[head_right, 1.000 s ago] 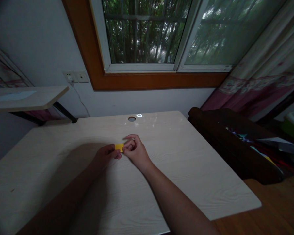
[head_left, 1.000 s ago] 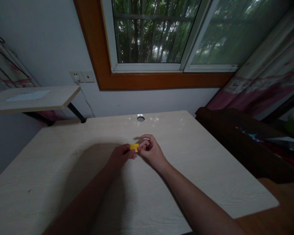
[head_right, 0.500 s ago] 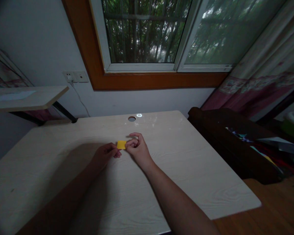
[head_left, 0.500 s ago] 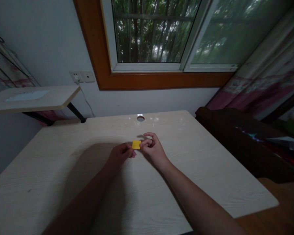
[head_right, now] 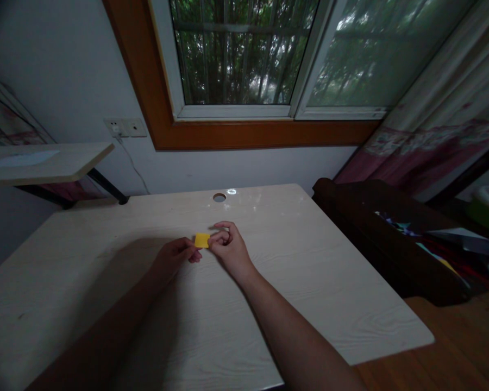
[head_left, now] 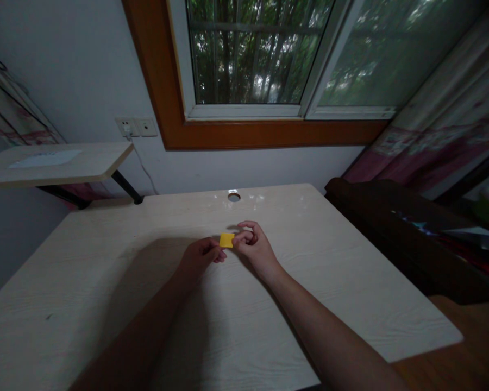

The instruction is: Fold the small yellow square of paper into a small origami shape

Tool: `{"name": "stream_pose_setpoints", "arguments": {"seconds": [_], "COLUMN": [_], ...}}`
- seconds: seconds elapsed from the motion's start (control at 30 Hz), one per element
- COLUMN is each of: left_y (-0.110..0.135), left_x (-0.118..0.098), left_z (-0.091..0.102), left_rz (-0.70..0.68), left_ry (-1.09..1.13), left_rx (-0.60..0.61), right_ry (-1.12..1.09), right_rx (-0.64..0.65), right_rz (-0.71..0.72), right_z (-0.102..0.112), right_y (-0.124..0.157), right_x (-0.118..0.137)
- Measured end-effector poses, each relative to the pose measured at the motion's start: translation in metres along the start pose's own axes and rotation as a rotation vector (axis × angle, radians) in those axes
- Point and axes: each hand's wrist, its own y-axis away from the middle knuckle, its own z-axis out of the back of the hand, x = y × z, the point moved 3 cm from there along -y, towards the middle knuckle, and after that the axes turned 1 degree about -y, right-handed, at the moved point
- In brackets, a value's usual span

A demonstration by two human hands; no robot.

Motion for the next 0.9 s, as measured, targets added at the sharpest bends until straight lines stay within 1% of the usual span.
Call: {"name": "stream_pose_setpoints", "arguments": {"seconds": [0.17, 0.43, 0.53, 0.67, 0.9], "left_y": [0.000, -0.002, -0.002, -0.003, -0.003], "left_x": [-0.003, 0.007, 0.009, 0.011, 0.011], "left_z": [-0.001, 0.000, 0.000, 0.001, 0.001], "left_rz": [0.014, -0.014, -0.051, -0.059, -0.030], "left_ry": [0.008, -0.006, -0.019, -0.088, -0.094], "left_rx": [0.000, -0.020, 0.006, 0.038, 0.015], "right_ry": [0.010, -0.001, 0.011, 0.017, 0.038], "right_rx": [-0.007, -0.041, -0.025, 0.013, 0.017], "right_rz": [0.015, 0.003, 0.003, 0.007, 0.014], "right_z": [0.002, 0.002, 0.002, 0.001, 0.000], "right_y": [-0.001, 0.000, 0.000, 0.000, 0.001], "right_x": [-0.004, -0.001, 0.000, 0.001, 0.002]}}
